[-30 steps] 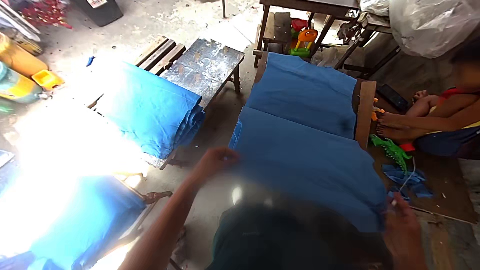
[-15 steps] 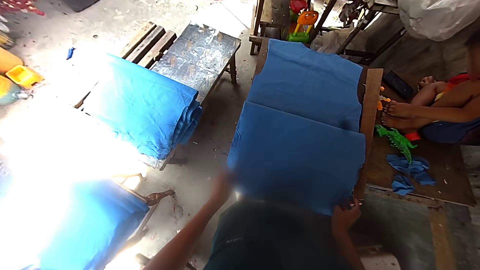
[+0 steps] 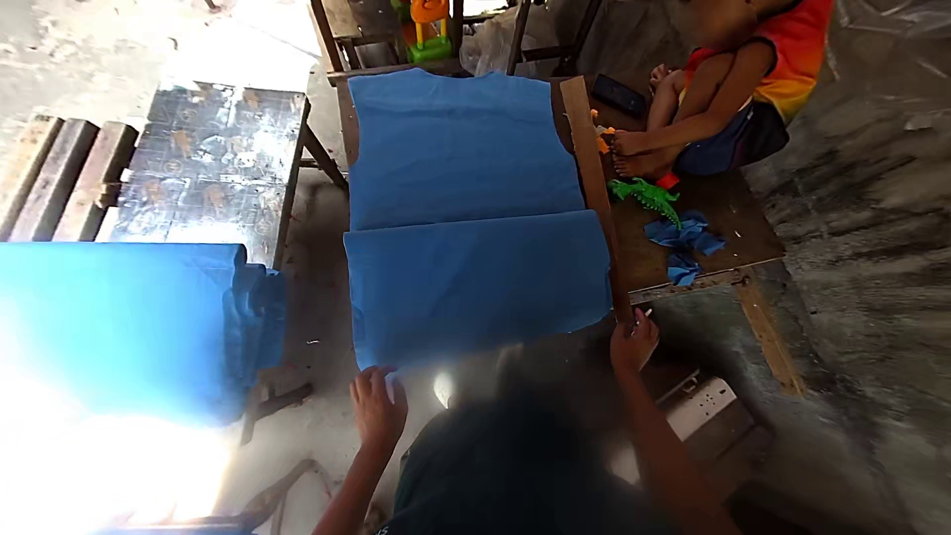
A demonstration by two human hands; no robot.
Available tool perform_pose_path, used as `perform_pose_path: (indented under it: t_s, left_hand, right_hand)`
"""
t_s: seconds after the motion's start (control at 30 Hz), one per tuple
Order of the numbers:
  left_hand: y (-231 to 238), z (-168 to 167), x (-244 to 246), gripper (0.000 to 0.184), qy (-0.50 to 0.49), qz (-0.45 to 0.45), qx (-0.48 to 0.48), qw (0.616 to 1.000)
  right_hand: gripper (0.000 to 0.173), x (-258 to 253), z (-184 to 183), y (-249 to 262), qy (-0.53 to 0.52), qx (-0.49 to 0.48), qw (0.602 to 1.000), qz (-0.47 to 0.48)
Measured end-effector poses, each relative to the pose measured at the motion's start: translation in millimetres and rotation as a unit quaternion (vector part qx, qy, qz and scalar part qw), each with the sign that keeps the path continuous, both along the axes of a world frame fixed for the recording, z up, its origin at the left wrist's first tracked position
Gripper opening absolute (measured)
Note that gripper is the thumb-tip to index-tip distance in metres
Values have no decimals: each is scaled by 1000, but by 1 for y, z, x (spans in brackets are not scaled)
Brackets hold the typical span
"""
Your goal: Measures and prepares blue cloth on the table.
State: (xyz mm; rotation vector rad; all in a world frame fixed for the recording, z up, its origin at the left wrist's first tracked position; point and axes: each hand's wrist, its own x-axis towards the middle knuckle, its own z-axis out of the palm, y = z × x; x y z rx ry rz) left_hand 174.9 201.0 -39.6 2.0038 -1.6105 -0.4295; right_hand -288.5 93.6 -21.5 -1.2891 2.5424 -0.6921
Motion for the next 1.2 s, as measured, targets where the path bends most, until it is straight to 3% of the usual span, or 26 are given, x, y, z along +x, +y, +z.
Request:
perform_pose_path:
  t_s: [0.17, 0.27, 0.37, 0.5, 0.7, 0.8, 0.87, 0.97, 1.03, 1.2]
  left_hand:
    - [-100, 22, -47, 40, -80, -150, -7, 985]
    - [-153, 15, -78, 54, -109, -150, 19, 983]
    - [-192, 5, -106, 64, -144, -151, 32, 977]
    - [-218, -3, -168, 71, -159, -213, 19, 964]
    - [-257, 0, -295, 72, -103, -417, 20, 903]
    - [-274, -3, -349, 74, -75, -479, 5, 875]
    - [-275, 2, -370, 72, -67, -524, -5, 849]
    - [-263, 6, -372, 53, -14, -620, -52, 783]
    - [-250, 4, -349, 35, 62, -649, -97, 752]
    - [-197, 17, -253, 28, 17, -521, -136, 842]
  right_hand:
    - [58, -31, 9, -81, 24, 44, 993, 111]
    - [63, -42, 7, -107, -11, 97, 985, 145]
    - [57, -50, 16, -115, -39, 107, 982, 153]
    - [44, -80, 13, -107, -58, 44, 989, 130]
    - [27, -126, 23, -99, -136, 15, 979, 151]
    - [31, -155, 25, -97, -133, -35, 965, 224]
    - [43, -165, 26, -98, -135, -80, 949, 273]
    - [63, -157, 30, -109, -162, -129, 911, 356]
    - [59, -136, 35, -124, -152, -143, 886, 415]
    - [53, -84, 45, -164, -97, -159, 803, 566]
